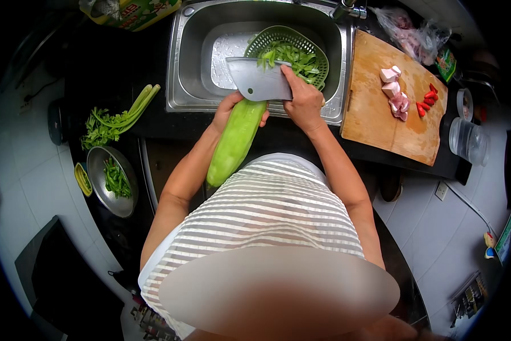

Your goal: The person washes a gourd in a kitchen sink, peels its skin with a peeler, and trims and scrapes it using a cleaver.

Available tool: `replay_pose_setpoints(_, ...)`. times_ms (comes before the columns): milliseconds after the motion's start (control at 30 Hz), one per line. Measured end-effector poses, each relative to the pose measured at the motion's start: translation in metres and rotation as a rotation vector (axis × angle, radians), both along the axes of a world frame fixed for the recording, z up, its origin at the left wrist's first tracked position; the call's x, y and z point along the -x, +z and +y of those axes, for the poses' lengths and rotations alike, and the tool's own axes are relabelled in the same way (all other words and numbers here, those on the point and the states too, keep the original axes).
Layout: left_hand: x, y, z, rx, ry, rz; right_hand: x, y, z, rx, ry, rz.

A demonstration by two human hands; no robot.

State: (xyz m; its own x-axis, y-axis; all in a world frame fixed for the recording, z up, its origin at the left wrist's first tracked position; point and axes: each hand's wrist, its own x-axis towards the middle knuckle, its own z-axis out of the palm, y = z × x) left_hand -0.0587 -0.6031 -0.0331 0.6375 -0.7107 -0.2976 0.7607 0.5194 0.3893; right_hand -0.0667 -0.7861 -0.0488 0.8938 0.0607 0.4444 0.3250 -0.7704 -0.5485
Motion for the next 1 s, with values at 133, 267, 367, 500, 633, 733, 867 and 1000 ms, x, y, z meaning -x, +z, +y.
replay_pose_setpoints(133, 0.002, 0.001, 0.0, 0.019, 0.013, 0.049, 0.001, -0.003, -0.003, 0.026, 0.006, 0.038)
replay_pose_setpoints(267, 0.003, -0.002, -0.001, -0.001, 0.026, 0.015, -0.002, -0.018, -0.008, 0.039, -0.03, 0.021)
replay_pose_setpoints(367, 0.0, -0.014, 0.004, 0.045, 0.04, 0.092, 0.001, -0.028, -0.015, 0.059, -0.076, 0.095)
replay_pose_setpoints(500, 0.0, -0.017, 0.009, 0.129, -0.024, 0.029, 0.0, -0.03, -0.02, -0.005, -0.188, 0.21)
replay_pose_setpoints(633, 0.003, -0.013, 0.013, 0.193, -0.042, 0.001, 0.0, -0.03, -0.036, -0.031, -0.286, 0.4)
replay_pose_setpoints(733, -0.002, -0.012, 0.012, 0.091, 0.04, 0.151, 0.004, -0.03, -0.028, -0.534, -0.283, 0.514)
replay_pose_setpoints(867, -0.008, -0.018, 0.008, 0.044, 0.113, 0.114, 0.017, 0.006, 0.014, -0.807, -0.158, 0.489)
replay_pose_setpoints(1000, -0.011, -0.04, 0.01, 0.097, 0.107, -0.123, 0.02, 0.029, 0.034, -0.562, -0.032, 0.301)
